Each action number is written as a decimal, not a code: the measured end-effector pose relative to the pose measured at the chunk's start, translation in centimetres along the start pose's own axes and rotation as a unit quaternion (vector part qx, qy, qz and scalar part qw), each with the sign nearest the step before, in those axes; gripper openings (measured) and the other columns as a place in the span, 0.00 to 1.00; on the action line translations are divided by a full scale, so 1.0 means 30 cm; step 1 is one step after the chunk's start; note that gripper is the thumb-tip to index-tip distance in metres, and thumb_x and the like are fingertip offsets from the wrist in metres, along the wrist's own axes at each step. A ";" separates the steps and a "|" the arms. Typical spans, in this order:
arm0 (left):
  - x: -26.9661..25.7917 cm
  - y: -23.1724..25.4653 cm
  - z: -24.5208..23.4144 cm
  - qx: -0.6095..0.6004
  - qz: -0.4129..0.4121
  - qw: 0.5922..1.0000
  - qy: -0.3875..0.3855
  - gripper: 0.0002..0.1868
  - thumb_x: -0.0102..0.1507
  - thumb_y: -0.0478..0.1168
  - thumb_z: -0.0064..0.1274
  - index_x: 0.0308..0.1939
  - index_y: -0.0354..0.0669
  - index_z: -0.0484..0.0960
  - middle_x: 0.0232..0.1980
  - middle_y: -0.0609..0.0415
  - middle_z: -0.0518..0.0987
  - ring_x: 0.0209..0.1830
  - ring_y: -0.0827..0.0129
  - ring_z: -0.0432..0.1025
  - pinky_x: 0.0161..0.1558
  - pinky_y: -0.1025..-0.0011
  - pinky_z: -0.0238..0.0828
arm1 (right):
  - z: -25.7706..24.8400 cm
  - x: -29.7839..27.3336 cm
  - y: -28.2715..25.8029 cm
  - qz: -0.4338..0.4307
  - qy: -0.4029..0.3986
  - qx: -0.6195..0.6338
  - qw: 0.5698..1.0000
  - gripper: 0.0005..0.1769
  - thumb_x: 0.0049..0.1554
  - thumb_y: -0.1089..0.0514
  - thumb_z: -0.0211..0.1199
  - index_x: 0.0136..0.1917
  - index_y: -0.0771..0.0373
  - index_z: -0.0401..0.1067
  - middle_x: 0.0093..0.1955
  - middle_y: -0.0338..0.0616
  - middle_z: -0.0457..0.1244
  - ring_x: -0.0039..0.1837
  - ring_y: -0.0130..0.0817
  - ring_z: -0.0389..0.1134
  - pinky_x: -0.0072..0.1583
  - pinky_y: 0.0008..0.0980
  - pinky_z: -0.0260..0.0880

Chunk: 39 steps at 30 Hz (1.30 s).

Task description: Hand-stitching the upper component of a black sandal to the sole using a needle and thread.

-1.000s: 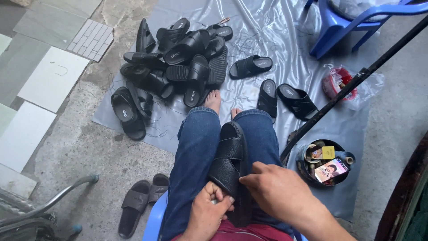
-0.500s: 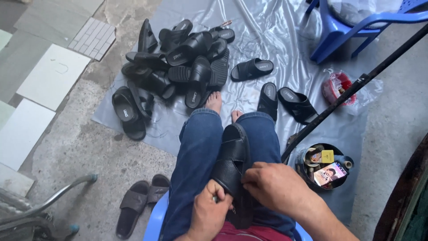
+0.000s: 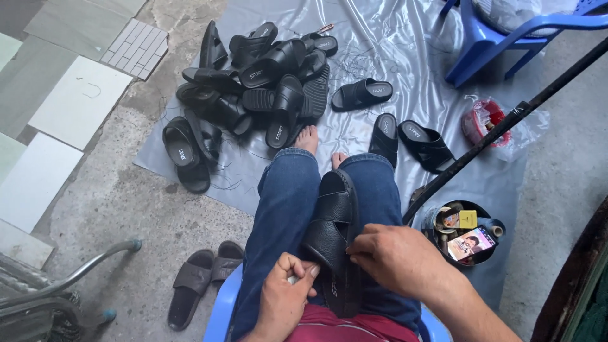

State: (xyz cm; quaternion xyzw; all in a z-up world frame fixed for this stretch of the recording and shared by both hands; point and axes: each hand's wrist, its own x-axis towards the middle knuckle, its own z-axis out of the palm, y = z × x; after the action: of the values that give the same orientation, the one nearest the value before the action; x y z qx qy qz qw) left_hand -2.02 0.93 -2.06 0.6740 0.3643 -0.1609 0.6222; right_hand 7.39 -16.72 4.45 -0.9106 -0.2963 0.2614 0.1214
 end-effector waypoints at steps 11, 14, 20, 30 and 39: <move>0.035 -0.072 0.039 0.065 0.163 0.984 0.011 0.14 0.50 0.36 0.59 0.19 0.51 0.67 0.18 0.61 0.75 0.16 0.76 0.76 0.22 0.79 0.67 | -0.037 0.041 0.002 0.007 -0.059 0.033 0.998 0.05 0.48 0.47 0.57 0.38 0.44 0.71 0.37 0.27 0.64 0.43 0.32 0.66 0.43 0.35 0.65; 0.016 -0.053 0.033 0.084 0.293 0.952 -0.020 0.14 0.50 0.31 0.55 0.18 0.50 0.65 0.19 0.62 0.72 0.18 0.76 0.69 0.25 0.78 0.65 | -0.035 0.033 -0.002 0.038 -0.070 0.037 0.996 0.07 0.48 0.45 0.57 0.40 0.42 0.73 0.38 0.26 0.64 0.44 0.32 0.66 0.44 0.35 0.65; -0.001 -0.003 0.001 0.117 0.289 0.949 -0.057 0.12 0.52 0.33 0.54 0.20 0.51 0.67 0.24 0.62 0.72 0.18 0.77 0.69 0.25 0.80 0.67 | -0.031 -0.023 0.006 0.006 -0.047 -0.004 0.999 0.14 0.50 0.47 0.53 0.51 0.37 0.68 0.38 0.31 0.60 0.40 0.38 0.67 0.39 0.42 0.65; -0.058 0.081 -0.036 0.173 0.428 0.887 0.002 0.18 0.50 0.46 0.60 0.44 0.59 0.79 0.45 0.62 0.75 0.16 0.80 0.70 0.19 0.83 0.70 | -0.108 -0.161 0.022 -0.010 0.029 -0.010 0.999 0.25 0.50 0.53 0.50 0.61 0.34 0.62 0.44 0.30 0.58 0.39 0.33 0.67 0.32 0.41 0.67; -0.054 0.223 0.024 0.266 0.407 0.865 -0.120 0.08 0.58 0.43 0.48 0.38 0.54 0.81 0.36 0.65 0.76 0.32 0.71 0.75 0.30 0.68 0.71 | -0.073 -0.182 0.049 0.022 0.030 0.052 0.998 0.26 0.51 0.54 0.48 0.62 0.32 0.62 0.45 0.29 0.58 0.40 0.32 0.67 0.35 0.39 0.66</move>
State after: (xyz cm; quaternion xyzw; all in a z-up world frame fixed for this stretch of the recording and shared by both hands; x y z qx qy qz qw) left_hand 1.67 0.02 3.74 0.8778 -0.0767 -0.0640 0.4685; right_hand 5.54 -21.32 7.92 -0.9166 -0.2589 0.2519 0.1712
